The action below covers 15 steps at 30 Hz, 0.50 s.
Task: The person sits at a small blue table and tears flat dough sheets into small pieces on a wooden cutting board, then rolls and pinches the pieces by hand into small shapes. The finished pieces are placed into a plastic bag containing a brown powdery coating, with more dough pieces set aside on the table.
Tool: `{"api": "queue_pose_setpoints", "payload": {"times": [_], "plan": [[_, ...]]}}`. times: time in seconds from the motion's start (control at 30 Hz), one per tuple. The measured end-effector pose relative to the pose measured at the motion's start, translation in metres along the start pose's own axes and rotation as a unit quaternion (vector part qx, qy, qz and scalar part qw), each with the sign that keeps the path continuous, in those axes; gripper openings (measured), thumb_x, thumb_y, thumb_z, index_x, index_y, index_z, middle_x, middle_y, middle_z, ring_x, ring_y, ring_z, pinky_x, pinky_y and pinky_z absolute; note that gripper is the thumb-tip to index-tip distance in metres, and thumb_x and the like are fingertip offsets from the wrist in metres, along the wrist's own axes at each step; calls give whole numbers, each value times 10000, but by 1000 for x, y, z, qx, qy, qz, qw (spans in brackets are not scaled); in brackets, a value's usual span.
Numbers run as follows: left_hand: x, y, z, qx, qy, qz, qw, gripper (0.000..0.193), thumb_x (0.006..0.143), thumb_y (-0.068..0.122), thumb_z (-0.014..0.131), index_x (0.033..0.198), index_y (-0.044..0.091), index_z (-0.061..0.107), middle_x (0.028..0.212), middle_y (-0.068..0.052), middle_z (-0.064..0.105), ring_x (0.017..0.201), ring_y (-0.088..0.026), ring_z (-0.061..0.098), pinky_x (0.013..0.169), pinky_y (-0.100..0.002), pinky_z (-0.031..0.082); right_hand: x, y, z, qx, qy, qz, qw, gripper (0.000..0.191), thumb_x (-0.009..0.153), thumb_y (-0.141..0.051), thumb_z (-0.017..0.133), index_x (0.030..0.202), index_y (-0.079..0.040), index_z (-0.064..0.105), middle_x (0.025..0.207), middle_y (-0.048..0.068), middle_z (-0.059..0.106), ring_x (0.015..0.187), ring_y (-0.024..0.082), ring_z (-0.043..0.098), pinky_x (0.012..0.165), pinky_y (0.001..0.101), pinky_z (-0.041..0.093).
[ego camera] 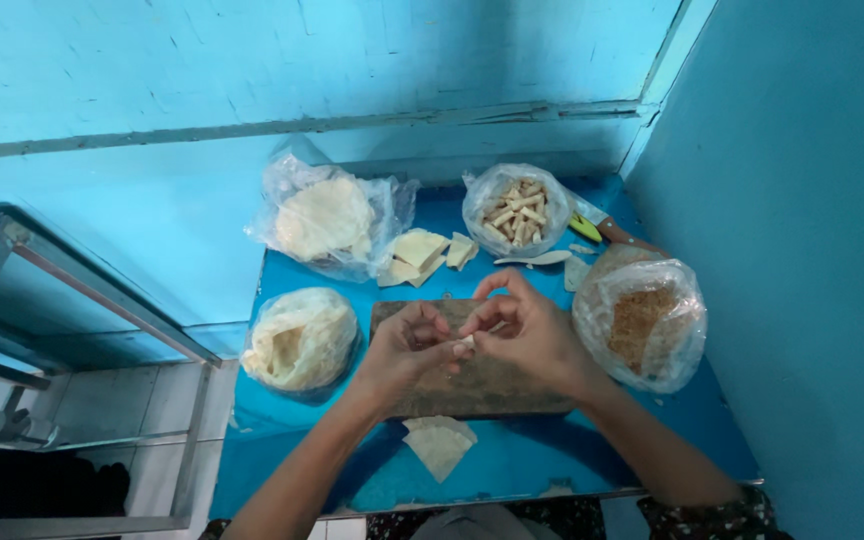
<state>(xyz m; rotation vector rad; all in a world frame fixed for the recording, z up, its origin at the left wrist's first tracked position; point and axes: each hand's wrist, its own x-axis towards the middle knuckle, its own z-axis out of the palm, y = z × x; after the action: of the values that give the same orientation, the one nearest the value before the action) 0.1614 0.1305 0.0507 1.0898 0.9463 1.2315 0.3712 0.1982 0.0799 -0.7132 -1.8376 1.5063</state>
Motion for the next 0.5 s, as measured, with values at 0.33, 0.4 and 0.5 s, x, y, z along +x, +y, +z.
{"api": "queue_pose_setpoints", "payload": {"times": [0.33,0.4,0.5], "plan": [[23,-9,-11,3,32,-19,999,254,871,75,764,1000,-2,560,938,-130,768,846,-186,778,704,-322,648,10,-22,-12,-39,-33,-1,999,572,905,-83,703,1434,-134,492,1115,61,772,1052,141,727,919,316,560],[32,-5,-11,-18,30,-44,998,283,907,143,743,1083,-23,598,956,-129,761,816,-198,760,709,-331,644,19,-12,-13,-76,-40,-23,996,579,879,-71,727,1422,-118,532,1025,84,789,969,157,742,895,318,562],[40,1,-15,2,76,-79,994,337,924,236,692,1187,55,585,967,-108,766,823,-183,750,692,-344,614,45,0,-31,-55,-14,-17,998,536,870,-55,764,1367,-91,568,1032,98,784,966,140,721,832,320,562]]}}
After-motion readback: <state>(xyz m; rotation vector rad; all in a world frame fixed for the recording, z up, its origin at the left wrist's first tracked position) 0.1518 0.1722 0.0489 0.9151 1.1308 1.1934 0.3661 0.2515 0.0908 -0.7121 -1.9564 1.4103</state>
